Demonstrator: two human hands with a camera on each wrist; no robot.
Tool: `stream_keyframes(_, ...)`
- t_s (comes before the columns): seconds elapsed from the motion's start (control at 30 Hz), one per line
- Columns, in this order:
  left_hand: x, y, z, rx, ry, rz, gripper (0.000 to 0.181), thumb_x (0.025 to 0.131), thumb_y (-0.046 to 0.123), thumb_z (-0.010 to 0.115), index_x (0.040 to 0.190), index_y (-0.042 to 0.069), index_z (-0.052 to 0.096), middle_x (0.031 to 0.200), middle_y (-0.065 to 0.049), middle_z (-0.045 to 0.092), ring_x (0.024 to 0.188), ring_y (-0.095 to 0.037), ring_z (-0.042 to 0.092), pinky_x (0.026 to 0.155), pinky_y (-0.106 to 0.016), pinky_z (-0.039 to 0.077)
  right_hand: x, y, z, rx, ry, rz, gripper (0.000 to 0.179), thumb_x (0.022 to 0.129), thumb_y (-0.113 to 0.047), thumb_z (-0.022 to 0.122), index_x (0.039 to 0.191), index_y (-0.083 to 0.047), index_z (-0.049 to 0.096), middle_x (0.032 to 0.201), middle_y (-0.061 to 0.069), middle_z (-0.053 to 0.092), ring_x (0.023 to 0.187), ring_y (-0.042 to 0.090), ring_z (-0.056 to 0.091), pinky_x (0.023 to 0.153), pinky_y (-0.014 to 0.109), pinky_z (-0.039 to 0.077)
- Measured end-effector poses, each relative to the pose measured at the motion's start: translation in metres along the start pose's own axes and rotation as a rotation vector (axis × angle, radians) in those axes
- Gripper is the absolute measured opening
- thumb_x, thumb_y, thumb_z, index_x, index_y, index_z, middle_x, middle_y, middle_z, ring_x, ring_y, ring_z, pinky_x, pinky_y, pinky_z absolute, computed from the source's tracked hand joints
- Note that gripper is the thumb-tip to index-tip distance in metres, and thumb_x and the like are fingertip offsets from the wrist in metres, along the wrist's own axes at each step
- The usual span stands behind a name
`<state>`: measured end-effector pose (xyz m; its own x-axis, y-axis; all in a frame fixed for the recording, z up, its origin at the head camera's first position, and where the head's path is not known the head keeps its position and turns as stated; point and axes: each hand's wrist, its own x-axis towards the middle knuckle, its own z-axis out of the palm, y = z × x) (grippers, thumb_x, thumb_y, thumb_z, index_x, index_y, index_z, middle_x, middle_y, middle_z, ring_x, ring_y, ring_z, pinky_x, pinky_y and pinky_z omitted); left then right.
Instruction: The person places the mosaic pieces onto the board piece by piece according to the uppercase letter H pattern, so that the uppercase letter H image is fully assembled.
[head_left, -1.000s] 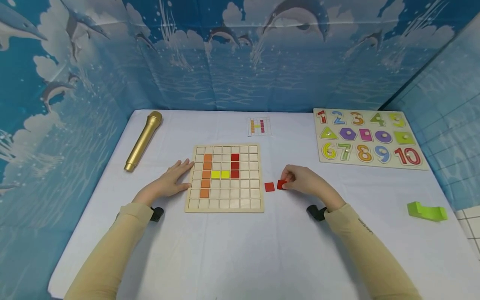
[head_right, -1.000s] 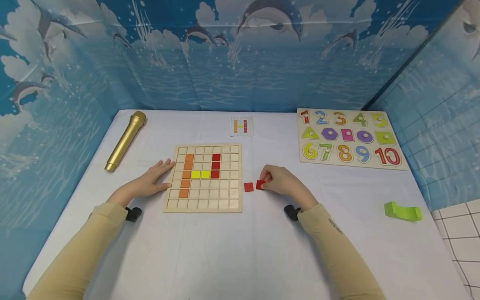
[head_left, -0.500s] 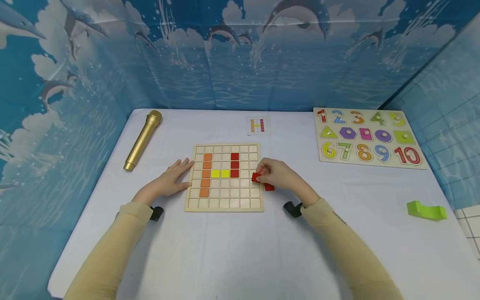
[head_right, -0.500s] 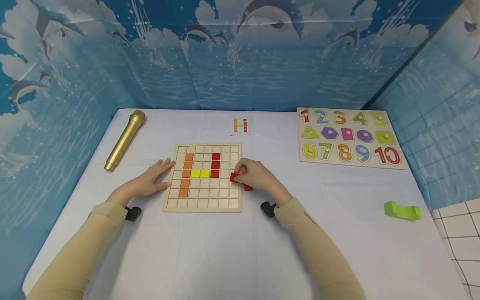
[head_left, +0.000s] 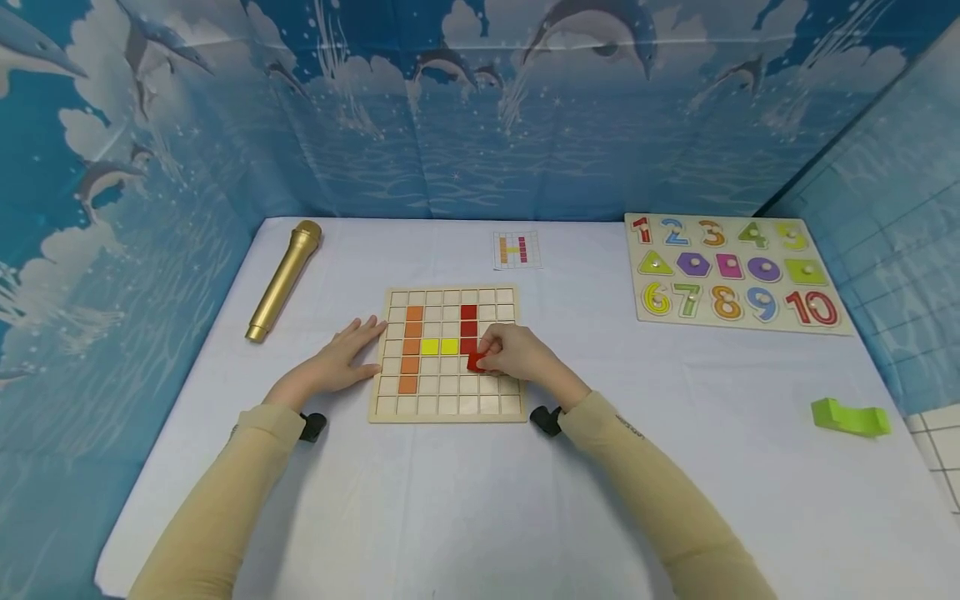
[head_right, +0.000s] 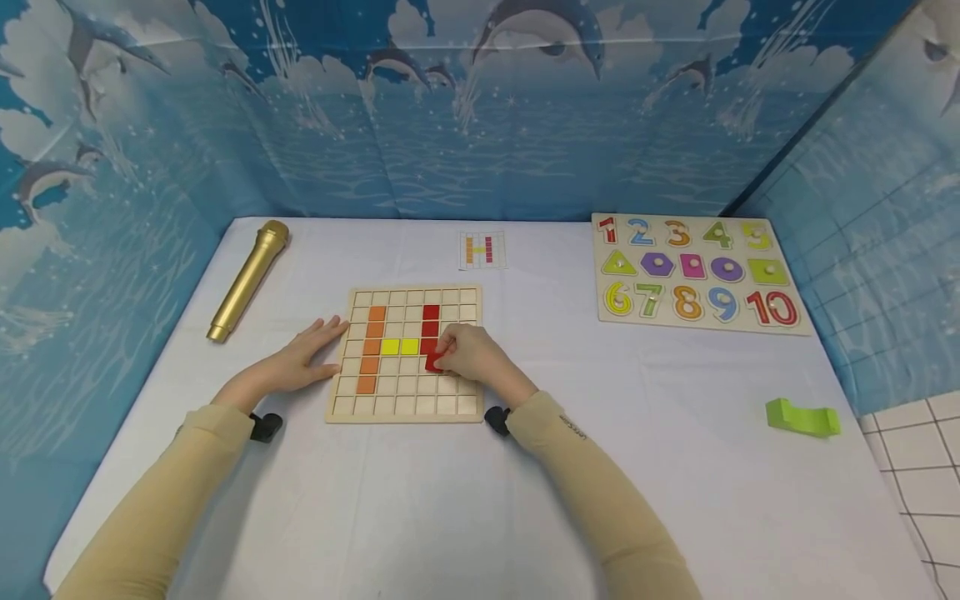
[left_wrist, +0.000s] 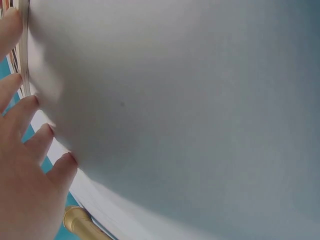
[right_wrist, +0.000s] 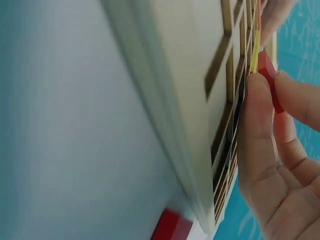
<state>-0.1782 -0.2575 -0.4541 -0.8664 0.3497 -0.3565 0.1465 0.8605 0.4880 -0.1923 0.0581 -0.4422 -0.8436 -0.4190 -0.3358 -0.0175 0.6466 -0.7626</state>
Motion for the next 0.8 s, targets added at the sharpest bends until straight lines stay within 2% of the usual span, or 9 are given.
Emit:
stream_keyframes(0.17,0.000,0.001,0.000,-0.005,-0.003,-0.005,0.075,0.098,0.023,0.060,0.158,0.009,0.018,0.166,-0.017,0.006,0.153,-0.040,-0.002,0.123,-0.059,0.001,0.002,-0.007,0.002,-0.053,0.009,-0.008,0.010,0.087,-0.011,0.072,0.092,-0.007,0.064,0.077,0.002,0.058,0.066,0.013,0.055,0.059,0.021,0.045)
stream_keyframes(0.4,0.000,0.000,0.001,-0.008,-0.004,-0.002,0.075,0.098,0.022,0.060,0.158,0.009,0.018,0.166,-0.018,0.007,0.152,-0.041,-0.002,0.123,-0.059,0.001,0.007,-0.014,0.007,-0.072,-0.014,-0.002,0.005,0.088,-0.006,0.071,0.090,-0.005,0.065,0.079,0.004,0.063,0.065,0.013,0.059,0.060,0.019,0.047)
stream_keyframes(0.8,0.001,-0.001,0.002,-0.001,-0.002,-0.009,0.075,0.098,0.023,0.060,0.159,0.011,0.018,0.166,-0.016,0.007,0.153,-0.040,-0.003,0.123,-0.059,0.001,0.011,-0.018,0.012,-0.212,0.040,-0.027,0.008,0.087,-0.007,0.072,0.082,-0.008,0.065,0.085,0.005,0.065,0.073,0.016,0.053,0.062,0.022,0.042)
